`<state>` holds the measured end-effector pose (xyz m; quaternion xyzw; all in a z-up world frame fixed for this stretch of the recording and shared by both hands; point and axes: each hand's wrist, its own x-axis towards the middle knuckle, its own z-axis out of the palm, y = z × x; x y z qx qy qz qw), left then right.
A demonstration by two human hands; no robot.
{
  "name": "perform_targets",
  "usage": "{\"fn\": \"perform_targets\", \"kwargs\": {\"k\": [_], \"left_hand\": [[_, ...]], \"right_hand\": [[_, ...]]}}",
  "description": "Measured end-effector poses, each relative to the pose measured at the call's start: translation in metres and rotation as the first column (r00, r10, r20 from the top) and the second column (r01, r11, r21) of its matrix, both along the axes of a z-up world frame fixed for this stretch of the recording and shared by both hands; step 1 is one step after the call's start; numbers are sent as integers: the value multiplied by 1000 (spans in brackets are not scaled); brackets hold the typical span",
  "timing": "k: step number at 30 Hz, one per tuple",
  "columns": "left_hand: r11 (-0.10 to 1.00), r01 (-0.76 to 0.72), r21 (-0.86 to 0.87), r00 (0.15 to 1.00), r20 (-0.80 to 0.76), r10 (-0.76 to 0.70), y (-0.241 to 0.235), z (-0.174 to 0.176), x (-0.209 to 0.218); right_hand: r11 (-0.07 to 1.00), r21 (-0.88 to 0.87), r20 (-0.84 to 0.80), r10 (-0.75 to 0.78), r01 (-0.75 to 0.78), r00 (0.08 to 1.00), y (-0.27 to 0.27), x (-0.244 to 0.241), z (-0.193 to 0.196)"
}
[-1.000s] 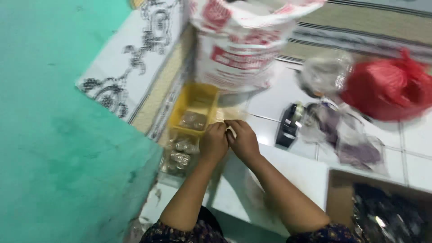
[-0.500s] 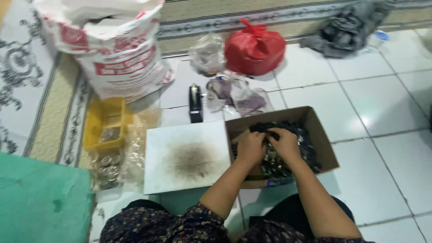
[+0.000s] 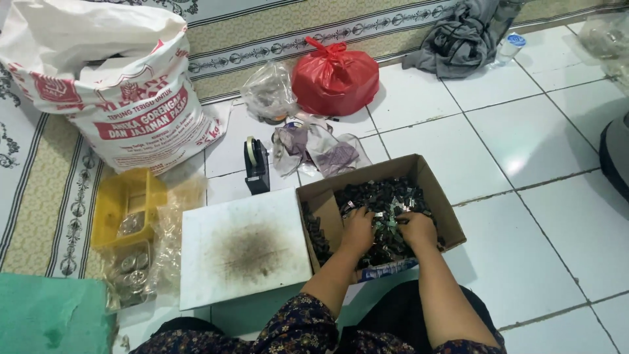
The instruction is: The person sits on the floor and sorts small metallic components from a cardboard box onto a white board. They handle the items one by one, separating them into piles.
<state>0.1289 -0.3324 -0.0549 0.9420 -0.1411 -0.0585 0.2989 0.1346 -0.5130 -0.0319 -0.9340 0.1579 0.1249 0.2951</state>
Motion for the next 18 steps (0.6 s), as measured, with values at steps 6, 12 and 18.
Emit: {"fn": "perform_targets", "kwargs": {"k": [6,12,18], "left_hand": [[994,-61,87,988,150,47,-15,-38,14],[994,-91,60,986,147,81,-27,-49,11],[960,-221,-173,974,-89,208,-14,-27,13]], "right_hand": [[991,-124,-27,46,-49,999,17,5,3],[986,-130,-41,97,-101,994,16,15,-31],[999,28,-118,28,-25,993,12,18,-25]]}}
